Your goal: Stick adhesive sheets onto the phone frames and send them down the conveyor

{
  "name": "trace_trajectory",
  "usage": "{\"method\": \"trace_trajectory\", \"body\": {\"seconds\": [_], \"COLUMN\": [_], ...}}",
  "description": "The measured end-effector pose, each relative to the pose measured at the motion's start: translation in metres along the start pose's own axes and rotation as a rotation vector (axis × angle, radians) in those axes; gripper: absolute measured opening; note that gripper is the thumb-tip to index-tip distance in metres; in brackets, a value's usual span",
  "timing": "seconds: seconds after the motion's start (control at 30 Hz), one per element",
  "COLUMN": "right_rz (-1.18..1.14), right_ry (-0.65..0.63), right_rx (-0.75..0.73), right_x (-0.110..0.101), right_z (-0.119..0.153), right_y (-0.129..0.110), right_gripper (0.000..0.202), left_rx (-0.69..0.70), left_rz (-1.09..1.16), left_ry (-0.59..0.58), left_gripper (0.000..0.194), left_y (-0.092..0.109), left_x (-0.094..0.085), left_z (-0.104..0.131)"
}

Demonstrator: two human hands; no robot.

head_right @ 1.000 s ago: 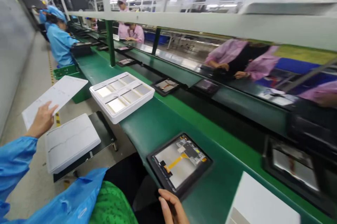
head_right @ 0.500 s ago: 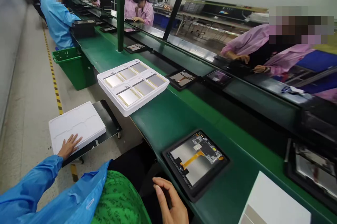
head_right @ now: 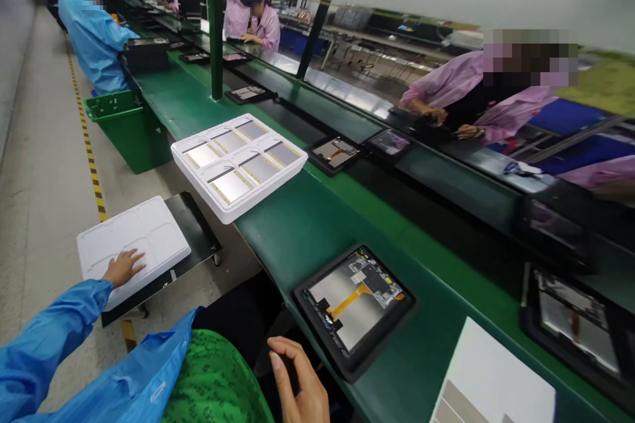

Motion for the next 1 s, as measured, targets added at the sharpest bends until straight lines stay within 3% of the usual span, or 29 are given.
{"method": "trace_trajectory", "body": {"seconds": [0.1, 0.23, 0.3, 0.37, 0.43, 0.53, 0.6, 0.67, 0.73, 0.8, 0.9, 1.0], "right_rz": [0.010, 0.015, 0.006, -0.005, -0.015, -0.023, -0.019, -0.005, 0.034, 0.128, 0.372, 0.646], "right_ry": [0.023, 0.061, 0.082, 0.107, 0.146, 0.226, 0.298, 0.395, 0.497, 0.564, 0.591, 0.580], "right_rx": [-0.023, -0.052, -0.077, -0.091, -0.094, -0.108, -0.129, -0.176, -0.264, -0.357, -0.402, -0.337], "right_x": [-0.007, -0.018, -0.024, -0.032, -0.041, -0.054, -0.062, -0.070, -0.076, -0.080, -0.079, -0.079], "right_z": [0.001, 0.004, 0.007, 0.013, 0.019, 0.026, 0.028, 0.027, 0.026, 0.027, 0.035, 0.055], "right_y": [0.001, 0.004, 0.007, 0.012, 0.017, 0.019, 0.014, 0.003, -0.012, -0.028, -0.041, -0.033], "right_gripper": [0.026, 0.024, 0.023, 0.022, 0.021, 0.018, 0.016, 0.014, 0.014, 0.021, 0.027, 0.012], "left_rx": [0.043, 0.244, 0.272, 0.223, 0.175, 0.193, 0.231, 0.245, 0.220, 0.197, 0.184, 0.189], "left_rz": [0.026, 0.139, 0.208, 0.302, 0.381, 0.462, 0.702, 1.110, 1.452, 1.542, 1.453, 1.267], "left_ry": [0.226, 0.531, 0.487, 0.356, 0.263, 0.233, 0.219, 0.146, -0.015, -0.217, -0.512, -0.726], "left_gripper": [0.051, 0.047, 0.053, 0.060, 0.063, 0.061, 0.059, 0.062, 0.064, 0.055, 0.040, 0.035], "left_y": [0.054, 0.173, 0.229, 0.265, 0.283, 0.289, 0.291, 0.303, 0.333, 0.377, 0.438, 0.468], "left_x": [-0.088, -0.219, -0.260, -0.280, -0.289, -0.298, -0.301, -0.295, -0.278, -0.254, -0.210, -0.168], "left_z": [-0.048, -0.097, -0.116, -0.130, -0.136, -0.126, -0.107, -0.078, -0.043, -0.003, 0.053, 0.089]}}
Point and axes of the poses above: each hand's wrist, its own z-axis away from the middle knuckle, its own x-axis out of the palm, y = z × x, the point moved 6 cm from there along -z, towards the middle knuckle, and after that the axes turned 4 degrees about x, right-handed, at the moved point
